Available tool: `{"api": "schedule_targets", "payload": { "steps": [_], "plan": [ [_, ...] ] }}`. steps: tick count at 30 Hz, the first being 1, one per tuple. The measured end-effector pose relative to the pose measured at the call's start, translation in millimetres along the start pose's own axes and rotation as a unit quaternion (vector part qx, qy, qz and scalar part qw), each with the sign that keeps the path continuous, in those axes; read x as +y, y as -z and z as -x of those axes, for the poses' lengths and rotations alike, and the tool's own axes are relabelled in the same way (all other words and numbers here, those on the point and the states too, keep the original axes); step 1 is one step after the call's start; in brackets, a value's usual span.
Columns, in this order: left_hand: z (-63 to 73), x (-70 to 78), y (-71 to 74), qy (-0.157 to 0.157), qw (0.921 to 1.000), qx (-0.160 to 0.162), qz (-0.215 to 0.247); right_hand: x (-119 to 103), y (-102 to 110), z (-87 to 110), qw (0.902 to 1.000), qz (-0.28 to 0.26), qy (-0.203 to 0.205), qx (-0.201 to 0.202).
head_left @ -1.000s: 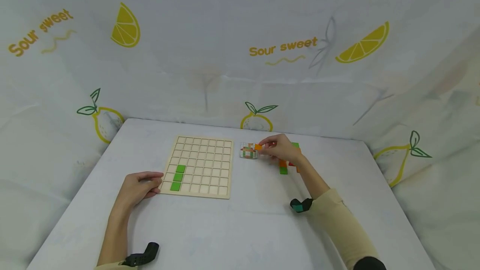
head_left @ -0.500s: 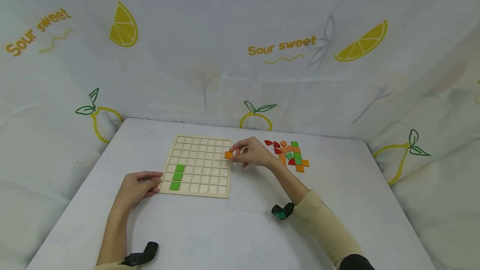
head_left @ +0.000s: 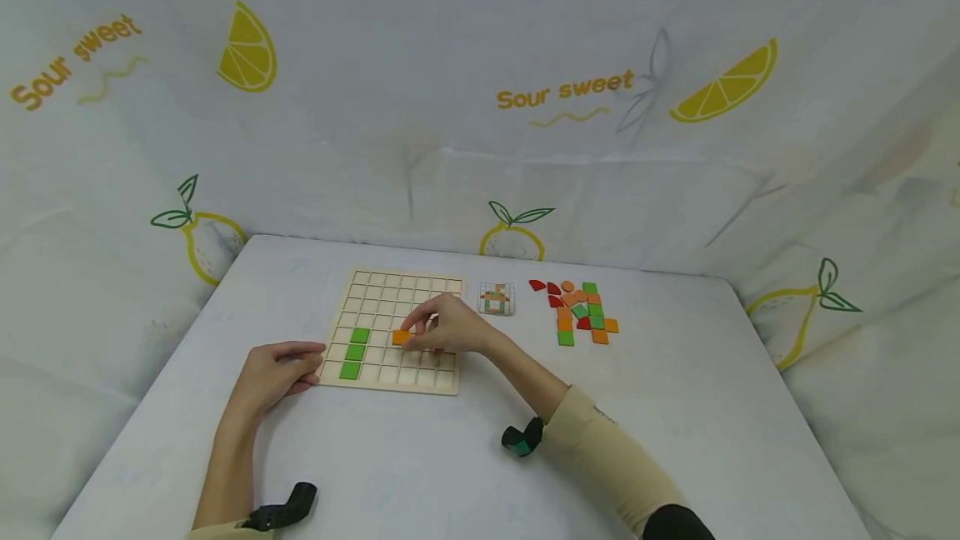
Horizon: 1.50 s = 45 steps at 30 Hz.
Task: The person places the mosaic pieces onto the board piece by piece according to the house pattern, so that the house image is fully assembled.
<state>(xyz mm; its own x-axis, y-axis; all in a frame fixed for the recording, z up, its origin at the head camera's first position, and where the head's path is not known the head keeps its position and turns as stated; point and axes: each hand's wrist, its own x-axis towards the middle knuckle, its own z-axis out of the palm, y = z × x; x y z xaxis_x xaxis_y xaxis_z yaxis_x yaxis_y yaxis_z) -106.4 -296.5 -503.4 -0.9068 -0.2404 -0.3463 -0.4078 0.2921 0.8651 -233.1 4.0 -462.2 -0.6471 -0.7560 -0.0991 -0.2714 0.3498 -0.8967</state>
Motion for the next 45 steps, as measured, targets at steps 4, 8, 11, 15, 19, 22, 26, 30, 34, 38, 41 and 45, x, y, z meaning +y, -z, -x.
{"api": "schedule_targets", "payload": {
  "steps": [4,8,11,15,19,22,26,30,34,38,41,45],
  "plan": [
    [0.6,0.1,-0.2,0.0,1.0,0.001,-0.005,-3.8,-18.2,-7.2,0.9995,0.009,0.011,-0.027],
    [0.8,-0.1,-0.6,-0.001,1.0,0.003,-0.009,-4.0,-33.6,-13.0,0.9985,0.03,0.019,-0.041],
    [0.6,-0.6,-1.2,-0.003,0.9999,0.003,-0.01,-4.2,-42.5,-15.4,0.9974,0.048,0.018,-0.051],
    [0.4,-1.2,-1.1,-0.004,1.0,0.002,-0.007,-5.4,-50.4,-17.1,0.9963,0.067,0.009,-0.053],
    [0.5,-0.7,-0.9,-0.008,0.9999,0.001,-0.007,-6.5,-55.9,-18.0,0.995,0.093,-0.006,-0.034],
    [1.0,-0.3,-0.8,-0.011,0.9999,-0.001,-0.01,-8.4,-59.0,-17.7,0.9922,0.121,-0.022,-0.022],
    [1.3,-0.2,-0.7,-0.011,0.9999,0.0,-0.012,-10.4,-61.0,-16.4,0.9897,0.138,-0.033,-0.019],
    [0.5,-0.7,-0.6,-0.01,0.9998,0.001,-0.016,-10.0,-60.1,-15.0,0.9899,0.137,-0.027,-0.023],
    [0.2,-1.8,-0.6,-0.008,0.9998,0.002,-0.017,-8.5,-58.4,-15.1,0.9922,0.119,-0.025,-0.028],
    [-0.1,-2.0,-0.4,-0.009,0.9999,0.001,-0.014,-7.8,-57.5,-15.7,0.9941,0.101,-0.027,-0.03],
    [0.1,-1.4,-0.8,-0.009,0.9999,0.001,-0.011,-8.0,-57.7,-15.9,0.9947,0.096,-0.028,-0.026],
    [0.8,-0.3,-1.2,-0.008,0.9999,0.003,-0.01,-7.4,-58.2,-16.4,0.995,0.094,-0.027,-0.02]
  ]
}}
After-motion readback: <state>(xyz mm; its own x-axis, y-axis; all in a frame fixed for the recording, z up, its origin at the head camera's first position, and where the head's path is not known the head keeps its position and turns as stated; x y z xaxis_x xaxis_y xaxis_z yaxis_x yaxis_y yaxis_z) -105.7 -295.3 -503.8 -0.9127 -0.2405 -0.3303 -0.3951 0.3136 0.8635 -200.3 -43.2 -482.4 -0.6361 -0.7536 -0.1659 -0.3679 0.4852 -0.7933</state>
